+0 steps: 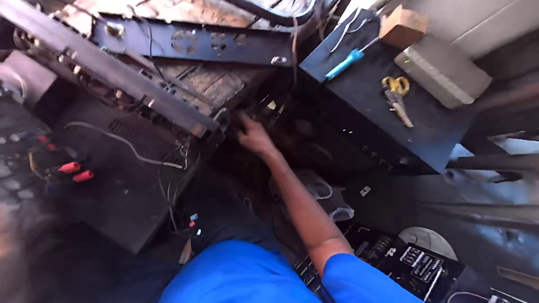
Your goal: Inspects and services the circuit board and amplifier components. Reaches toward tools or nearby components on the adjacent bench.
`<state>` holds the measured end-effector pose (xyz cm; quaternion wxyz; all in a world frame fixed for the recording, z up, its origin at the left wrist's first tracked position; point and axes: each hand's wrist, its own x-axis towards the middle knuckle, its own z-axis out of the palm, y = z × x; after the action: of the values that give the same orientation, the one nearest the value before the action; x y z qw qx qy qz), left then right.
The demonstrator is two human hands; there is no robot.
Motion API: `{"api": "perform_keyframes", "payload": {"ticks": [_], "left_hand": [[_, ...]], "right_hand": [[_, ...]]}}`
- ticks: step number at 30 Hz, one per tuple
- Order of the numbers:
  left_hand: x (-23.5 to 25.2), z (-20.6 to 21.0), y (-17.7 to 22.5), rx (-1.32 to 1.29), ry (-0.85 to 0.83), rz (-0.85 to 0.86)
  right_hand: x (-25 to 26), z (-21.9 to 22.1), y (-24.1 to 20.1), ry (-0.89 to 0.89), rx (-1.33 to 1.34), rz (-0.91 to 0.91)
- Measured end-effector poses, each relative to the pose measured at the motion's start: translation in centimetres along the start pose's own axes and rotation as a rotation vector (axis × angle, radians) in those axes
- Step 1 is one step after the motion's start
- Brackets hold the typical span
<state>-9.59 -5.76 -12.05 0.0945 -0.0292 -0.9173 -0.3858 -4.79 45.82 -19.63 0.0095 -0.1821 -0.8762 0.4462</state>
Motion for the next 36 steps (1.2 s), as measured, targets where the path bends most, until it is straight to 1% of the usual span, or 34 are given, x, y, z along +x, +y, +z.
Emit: {"api": "perform_keyframes", "payload": {"ticks": [2, 4, 5, 8, 10, 13, 16, 18, 20, 23, 24, 25, 26, 27, 28, 29, 30, 31, 32, 33, 34, 35, 36], "left_hand": [[-1.1, 0.2, 2.5, 0.161, -0.021, -0.035], [-1.4, 0.5, 2.7, 0.240, -0.011, -0.027], [-1.4, 0.7, 2.4, 0.232, -0.004, -0.013], [-1.2, 0.8, 2.1, 0.197, -0.053, 0.014], [-1.3, 0.9, 1.8, 0.164, -0.070, -0.012], [-0.5, 1.5, 2.3, 0.043, -0.122, 0.025], [-0.2, 1.9, 2.0, -0.073, -0.148, 0.047], [-0.2, 1.7, 2.0, -0.021, -0.174, 0.050], [-0.5, 1.6, 2.9, 0.078, -0.233, 0.035], [0.2, 1.2, 0.0, 0.083, -0.234, 0.033], [0.8, 1.3, -0.7, 0.068, -0.247, 0.059], [2.0, 1.5, -2.0, 0.041, -0.280, 0.129], [3.5, 1.9, -3.2, 0.005, -0.322, 0.245], [4.2, 3.2, -1.9, -0.050, -0.305, 0.255], [3.5, 5.2, 2.5, -0.137, -0.163, 0.048], [3.2, 5.7, 5.3, -0.157, -0.166, -0.037], [2.9, 5.4, 6.1, -0.156, -0.212, -0.004], [2.6, 4.9, 5.8, -0.082, -0.234, 0.064], [2.4, 4.3, 5.1, 0.069, -0.228, 0.111], [2.5, 3.7, 4.6, 0.279, -0.269, 0.105], [2.7, 3.0, 4.9, 0.468, -0.361, 0.092], [3.1, 2.3, 5.2, 0.630, -0.461, 0.121], [3.3, 1.5, 5.0, 0.729, -0.513, 0.218]], "right_hand": [[-0.7, -0.4, 0.4, -0.023, -0.035, -0.042], [-2.1, -0.9, 1.8, -0.039, -0.001, -0.101], [-3.1, -1.3, 2.6, -0.051, 0.040, -0.130], [-6.1, -2.4, 4.3, -0.072, 0.134, -0.182], [-8.1, -3.2, 5.0, -0.082, 0.171, -0.178], [-10.3, -3.8, 5.8, -0.103, 0.200, -0.158], [-11.2, -4.0, 6.7, -0.133, 0.176, -0.133], [-11.6, -4.3, 7.1, -0.135, 0.098, -0.111], [-12.2, -4.7, 6.7, -0.064, 0.075, -0.147], [-13.8, -4.8, 4.3, 0.097, 0.167, -0.280], [-14.4, -4.4, 3.2, 0.123, 0.202, -0.325], [-14.8, -3.7, 2.1, 0.126, 0.225, -0.361], [-15.2, -2.6, 1.0, 0.111, 0.230, -0.387], [-15.4, -1.3, 0.0, 0.090, 0.212, -0.405], [-15.4, 0.3, -0.6, 0.072, 0.170, -0.422], [-15.2, 2.1, -1.1, 0.070, 0.105, -0.441], [-14.8, 3.7, -1.4, 0.077, 0.026, -0.461], [-14.3, 5.2, -1.8, 0.088, -0.062, -0.478], [-13.8, 6.4, -2.1, 0.100, -0.164, -0.481], [-13.4, 7.3, -2.3, 0.106, -0.263, -0.476], [-13.0, 7.9, -2.5, 0.099, -0.329, -0.472], [-12.8, 8.3, -2.7, 0.081, -0.351, -0.471], [-12.8, 8.4, -2.8, 0.048, -0.343, -0.465]]}}
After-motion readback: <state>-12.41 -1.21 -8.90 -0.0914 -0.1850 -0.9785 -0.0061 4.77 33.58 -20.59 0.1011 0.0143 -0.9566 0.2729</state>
